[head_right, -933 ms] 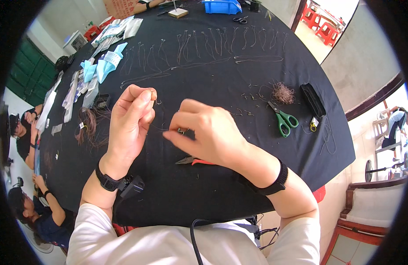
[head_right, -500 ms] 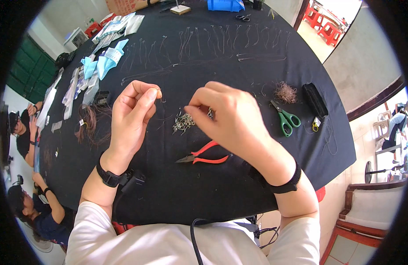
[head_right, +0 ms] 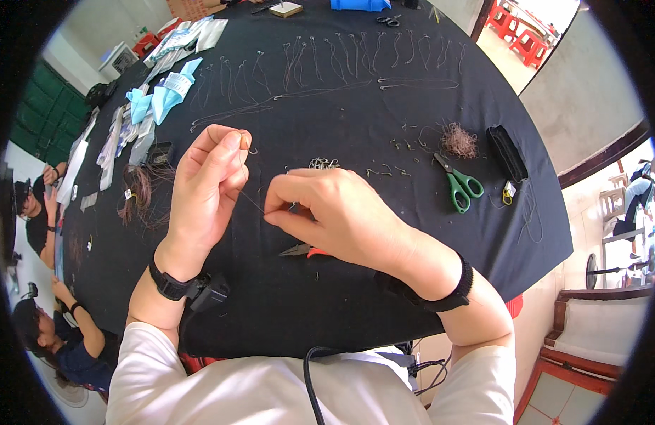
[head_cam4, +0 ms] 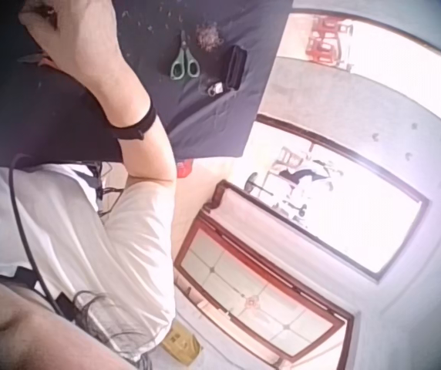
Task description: The person picks up a fishing hook and line, threads the line through the eye, and wraps it around the hook to tie a knot. They then tighten the knot using pliers and place the finished assembly on the table.
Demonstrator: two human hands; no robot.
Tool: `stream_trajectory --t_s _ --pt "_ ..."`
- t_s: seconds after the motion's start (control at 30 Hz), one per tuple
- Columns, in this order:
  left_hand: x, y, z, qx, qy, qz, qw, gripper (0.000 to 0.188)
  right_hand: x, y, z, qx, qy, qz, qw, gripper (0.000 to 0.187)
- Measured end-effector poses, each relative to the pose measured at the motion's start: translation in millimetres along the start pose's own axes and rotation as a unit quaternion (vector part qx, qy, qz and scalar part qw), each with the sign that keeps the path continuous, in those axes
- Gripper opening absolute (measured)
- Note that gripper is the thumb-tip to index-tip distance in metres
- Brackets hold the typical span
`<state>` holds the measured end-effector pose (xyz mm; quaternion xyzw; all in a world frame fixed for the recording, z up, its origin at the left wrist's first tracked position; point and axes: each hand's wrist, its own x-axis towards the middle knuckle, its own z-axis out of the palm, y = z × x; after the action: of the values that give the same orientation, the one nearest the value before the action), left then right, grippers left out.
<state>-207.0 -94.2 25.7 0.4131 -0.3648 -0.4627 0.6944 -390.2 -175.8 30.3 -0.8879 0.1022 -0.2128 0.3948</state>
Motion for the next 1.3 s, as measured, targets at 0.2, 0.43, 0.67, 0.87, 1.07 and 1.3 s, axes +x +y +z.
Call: stream_trajectory --t_s 0.2,0.43,0.67,0.87,1.07,1.3 --pt "2 15 -1 -0.103 -0.001 -0.032 0.994 0.011 -4 15 -1 -0.153 0.04 -0.027 0.987 0.005" --pt "2 17 -5 -0.122 -0.02 -0.031 0.992 0.013 -3 19 1 -0.122 0.024 0.016 0.992 0.01" --pt "6 11 -12 -0.083 0.018 0.068 0.994 0.012 1 -6 -3 0.093 -0.037 0.159 0.982 0.025" --pt "7 5 -12 -0.057 0.026 0.109 0.992 0.012 -3 -10 13 0.068 -0.054 0.073 0.994 0.026" --pt "5 1 -6 -0.032 0.053 0.13 0.99 0.012 -6 -9 23 0.007 -0.017 0.009 1.0 0.026" --pt "3 0 0 -0.013 0.071 0.133 0.988 0.012 -6 -8 24 -0.039 -0.017 -0.01 0.999 0.026"
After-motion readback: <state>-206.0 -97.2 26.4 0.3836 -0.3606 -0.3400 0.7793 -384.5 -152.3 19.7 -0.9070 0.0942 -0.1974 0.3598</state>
